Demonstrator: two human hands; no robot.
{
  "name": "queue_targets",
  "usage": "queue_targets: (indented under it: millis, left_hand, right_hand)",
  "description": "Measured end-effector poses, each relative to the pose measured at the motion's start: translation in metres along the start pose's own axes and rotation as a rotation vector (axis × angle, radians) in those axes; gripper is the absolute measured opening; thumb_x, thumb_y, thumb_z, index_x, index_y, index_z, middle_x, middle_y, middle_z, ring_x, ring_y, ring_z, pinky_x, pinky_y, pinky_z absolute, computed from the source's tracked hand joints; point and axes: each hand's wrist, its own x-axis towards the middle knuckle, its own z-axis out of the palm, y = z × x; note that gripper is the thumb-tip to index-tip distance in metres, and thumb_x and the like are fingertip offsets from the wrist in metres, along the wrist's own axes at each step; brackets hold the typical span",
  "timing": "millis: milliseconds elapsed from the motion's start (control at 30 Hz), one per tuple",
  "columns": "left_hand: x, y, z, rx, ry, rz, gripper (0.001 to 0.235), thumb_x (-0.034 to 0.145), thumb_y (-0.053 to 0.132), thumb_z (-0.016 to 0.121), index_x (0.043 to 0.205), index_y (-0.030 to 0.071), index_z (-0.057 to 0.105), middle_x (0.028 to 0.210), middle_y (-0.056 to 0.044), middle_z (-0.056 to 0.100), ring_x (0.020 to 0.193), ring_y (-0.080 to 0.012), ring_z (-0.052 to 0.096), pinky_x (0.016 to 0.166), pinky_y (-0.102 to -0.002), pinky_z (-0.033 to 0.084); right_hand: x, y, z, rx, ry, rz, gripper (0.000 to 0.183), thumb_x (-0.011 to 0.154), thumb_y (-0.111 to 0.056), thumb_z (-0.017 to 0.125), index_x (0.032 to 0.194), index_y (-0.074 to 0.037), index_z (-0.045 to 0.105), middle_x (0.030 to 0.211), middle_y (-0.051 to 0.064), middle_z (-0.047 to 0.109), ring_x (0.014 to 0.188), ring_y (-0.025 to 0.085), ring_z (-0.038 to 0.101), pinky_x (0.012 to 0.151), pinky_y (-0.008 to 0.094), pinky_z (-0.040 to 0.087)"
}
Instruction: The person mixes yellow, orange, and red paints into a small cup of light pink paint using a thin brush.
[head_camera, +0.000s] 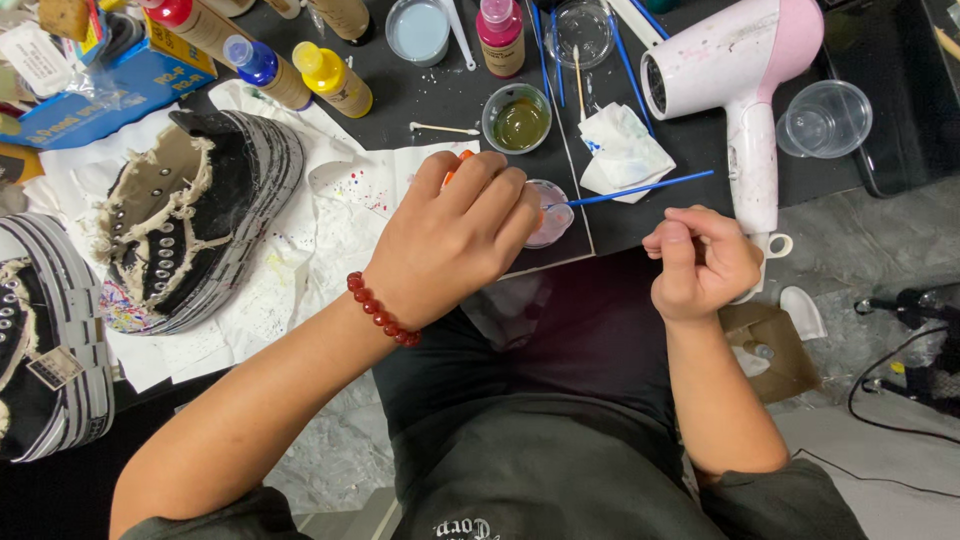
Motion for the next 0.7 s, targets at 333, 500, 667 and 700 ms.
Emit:
queue_targets:
  millis: [333,500,667,700]
  left_hand:
    - [-0.0012,0.0005,0.0078,0.068,-0.044,0.067,0.021,0.088,0.014,0.069,0.106,0.003,0.069,0.109,-0.009,0.064,0.115,-0.0248,0.061,0.094,-0.041,0.05]
    - [-0.0005,-0.0002,0.0104,0.093,-0.032,0.096,0.02,0.089,0.015,0.069,0.106,0.003,0.069,0.11,-0.009,0.065,0.116,-0.0248,0.06,0.097,-0.042,0.05]
    - [-0.0018,-0.0001,0.0104,0.098,-0.024,0.13,0.019,0.089,0.015,0.07,0.105,0.004,0.07,0.107,-0.007,0.065,0.117,-0.0236,0.06,0.097,-0.044,0.05]
    - [-0.0021,0.0,0.0107,0.097,-0.023,0.133,0.019,0.089,0.015,0.07,0.105,0.004,0.071,0.107,-0.007,0.065,0.116,-0.0235,0.06,0.097,-0.044,0.05]
  right_hand:
    - [-0.0007,-0.0008,0.001,-0.022,-0.012,-0.009,0.007,0.107,0.0,0.061,0.108,0.007,0.062,0.077,0.014,0.064,0.058,0.015,0.06,0.054,0.023,0.049]
    - [0.0009,-0.0017,0.0002,-0.027,-0.019,-0.031,0.008,0.107,-0.001,0.061,0.108,0.007,0.062,0.076,0.014,0.064,0.057,0.015,0.06,0.054,0.023,0.049]
    - [0.0,-0.0014,0.0008,-0.017,-0.015,-0.028,0.008,0.107,-0.001,0.061,0.108,0.007,0.061,0.077,0.014,0.064,0.058,0.015,0.06,0.054,0.023,0.05]
    - [-0.0002,-0.0009,0.0003,-0.015,-0.017,-0.033,0.008,0.106,-0.001,0.061,0.107,0.007,0.061,0.076,0.014,0.064,0.057,0.015,0.06,0.054,0.024,0.049]
